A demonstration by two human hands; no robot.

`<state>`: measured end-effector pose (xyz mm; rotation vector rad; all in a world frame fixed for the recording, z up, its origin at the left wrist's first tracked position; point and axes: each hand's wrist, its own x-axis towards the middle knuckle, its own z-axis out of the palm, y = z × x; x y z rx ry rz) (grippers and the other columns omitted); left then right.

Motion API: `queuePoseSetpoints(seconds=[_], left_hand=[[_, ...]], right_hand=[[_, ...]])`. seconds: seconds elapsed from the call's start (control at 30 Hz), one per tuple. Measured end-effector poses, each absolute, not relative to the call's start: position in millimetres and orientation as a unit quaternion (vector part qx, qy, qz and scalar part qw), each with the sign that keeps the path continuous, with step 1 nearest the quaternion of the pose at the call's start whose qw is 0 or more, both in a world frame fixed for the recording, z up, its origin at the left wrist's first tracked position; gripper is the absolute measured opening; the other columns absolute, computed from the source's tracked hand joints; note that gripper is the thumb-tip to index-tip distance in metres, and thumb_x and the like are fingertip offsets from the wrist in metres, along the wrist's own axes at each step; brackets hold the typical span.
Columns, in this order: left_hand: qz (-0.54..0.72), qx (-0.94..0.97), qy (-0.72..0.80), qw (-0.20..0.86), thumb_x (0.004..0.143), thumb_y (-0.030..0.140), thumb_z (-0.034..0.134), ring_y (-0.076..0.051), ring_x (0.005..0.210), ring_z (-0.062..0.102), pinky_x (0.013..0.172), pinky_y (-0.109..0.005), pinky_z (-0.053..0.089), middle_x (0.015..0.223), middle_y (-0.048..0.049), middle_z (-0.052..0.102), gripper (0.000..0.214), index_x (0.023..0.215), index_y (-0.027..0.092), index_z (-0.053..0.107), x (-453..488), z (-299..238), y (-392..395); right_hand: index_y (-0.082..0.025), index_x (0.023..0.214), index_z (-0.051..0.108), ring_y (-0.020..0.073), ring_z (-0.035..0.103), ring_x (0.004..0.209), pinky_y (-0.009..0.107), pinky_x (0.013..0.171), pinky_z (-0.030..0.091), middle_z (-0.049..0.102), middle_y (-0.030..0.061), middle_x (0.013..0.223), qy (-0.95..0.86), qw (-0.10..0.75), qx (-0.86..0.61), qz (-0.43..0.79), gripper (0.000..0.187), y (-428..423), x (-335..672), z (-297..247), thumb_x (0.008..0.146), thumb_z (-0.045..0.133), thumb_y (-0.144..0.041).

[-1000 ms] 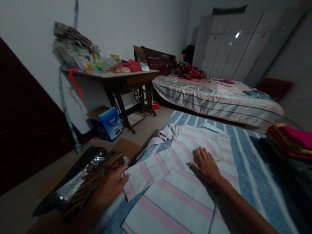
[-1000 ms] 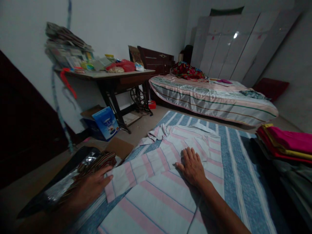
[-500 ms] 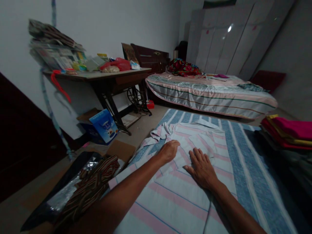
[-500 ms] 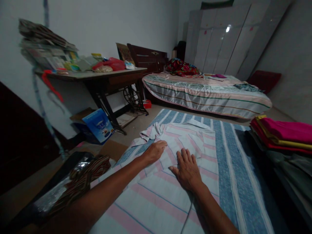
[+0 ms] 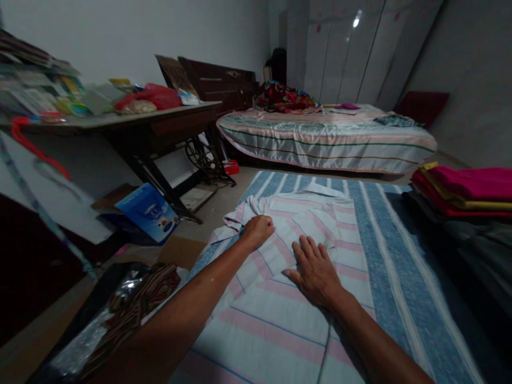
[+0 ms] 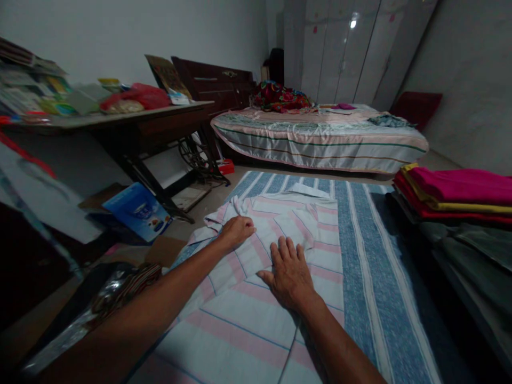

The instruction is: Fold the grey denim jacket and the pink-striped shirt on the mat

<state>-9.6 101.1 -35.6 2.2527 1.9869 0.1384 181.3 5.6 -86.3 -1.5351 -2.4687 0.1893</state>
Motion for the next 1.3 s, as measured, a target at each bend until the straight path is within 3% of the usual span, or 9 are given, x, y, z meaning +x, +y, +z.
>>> queuePoseSetpoints(seconds=[0.13,0.3,0.47,0.53,0.67,0.9,1.07,1.3], left_hand=[[0.042,0.758,0.649,0.040,0.088,0.029,0.045,-0.019,0.084,0.063,0.071,-0.027,0.042,0.087,-0.0063,0.068,0.022,0.093,0.018,0.063,-7.3,-35.2,97.0],[0.020,0.779,0.627,-0.017,0.093,0.024,0.035,-0.022,0.090,0.062,0.073,-0.031,0.044,0.102,-0.0096,0.061,0.024,0.103,0.017,0.056,-7.2,-47.6,87.1],[0.004,0.797,0.600,-0.073,0.095,0.020,0.029,-0.023,0.088,0.061,0.073,-0.034,0.048,0.101,-0.0112,0.058,0.027,0.105,0.016,0.054,-9.7,-49.9,84.0],[0.015,0.804,0.587,-0.098,0.093,0.015,0.030,-0.024,0.096,0.058,0.079,-0.037,0.047,0.103,-0.0128,0.058,0.026,0.101,0.015,0.056,-8.1,-46.0,80.7],[0.079,0.837,0.529,-0.114,0.089,0.010,0.036,-0.026,0.118,0.048,0.097,-0.040,0.039,0.127,-0.0161,0.052,0.027,0.106,0.013,0.057,-1.2,-47.2,66.4],[0.044,0.836,0.546,0.012,0.095,0.031,0.033,-0.021,0.136,0.031,0.110,-0.043,0.026,0.146,-0.0101,0.038,0.042,0.134,0.018,0.043,-1.1,-71.0,45.1],[0.023,0.817,0.575,-0.005,0.095,0.036,0.032,-0.022,0.139,0.024,0.112,-0.047,0.019,0.150,-0.0100,0.032,0.046,0.137,0.018,0.041,-4.5,-68.3,38.4],[-0.014,0.779,0.627,0.024,0.090,0.058,0.032,-0.028,0.141,0.018,0.111,-0.054,0.017,0.152,-0.0130,0.023,0.067,0.141,0.015,0.035,-5.8,-56.2,28.4]], right_hand=[[-0.015,0.143,0.034,0.0348,0.016,0.139,0.054,0.108,0.014,0.024,0.0179,0.150,-0.843,0.116,-0.520,0.072,0.074,6.9,181.4,-85.8,0.089,0.027,-0.066],[-0.027,0.143,0.034,0.0361,0.016,0.138,0.056,0.106,0.014,0.022,0.0147,0.151,-0.846,0.116,-0.512,0.089,0.068,7.8,181.9,-83.9,0.088,0.030,-0.066],[-0.034,0.142,0.034,0.0376,0.016,0.138,0.058,0.105,0.013,0.020,0.0130,0.152,-0.850,0.110,-0.506,0.101,0.063,7.7,182.3,-80.5,0.088,0.032,-0.066],[-0.034,0.142,0.035,0.0377,0.015,0.138,0.058,0.105,0.012,0.020,0.0134,0.152,-0.850,0.109,-0.505,0.104,0.062,7.3,182.5,-80.1,0.088,0.032,-0.066],[-0.035,0.142,0.034,0.0383,0.013,0.138,0.059,0.105,0.011,0.020,0.0144,0.152,-0.852,0.100,-0.502,0.109,0.062,6.7,182.3,-80.0,0.088,0.030,-0.066],[-0.035,0.144,0.027,0.0375,0.014,0.138,0.057,0.106,0.010,0.022,0.0138,0.152,-0.851,0.090,-0.507,0.107,0.063,6.0,180.9,-76.6,0.089,0.030,-0.065],[-0.034,0.143,0.031,0.0369,0.015,0.138,0.056,0.106,0.009,0.021,0.0135,0.152,-0.848,0.092,-0.510,0.108,0.063,6.5,179.9,-77.7,0.089,0.030,-0.065],[-0.030,0.143,0.033,0.0360,0.014,0.139,0.055,0.107,0.009,0.023,0.0151,0.151,-0.846,0.092,-0.514,0.106,0.065,6.8,179.1,-82.0,0.089,0.031,-0.065]])
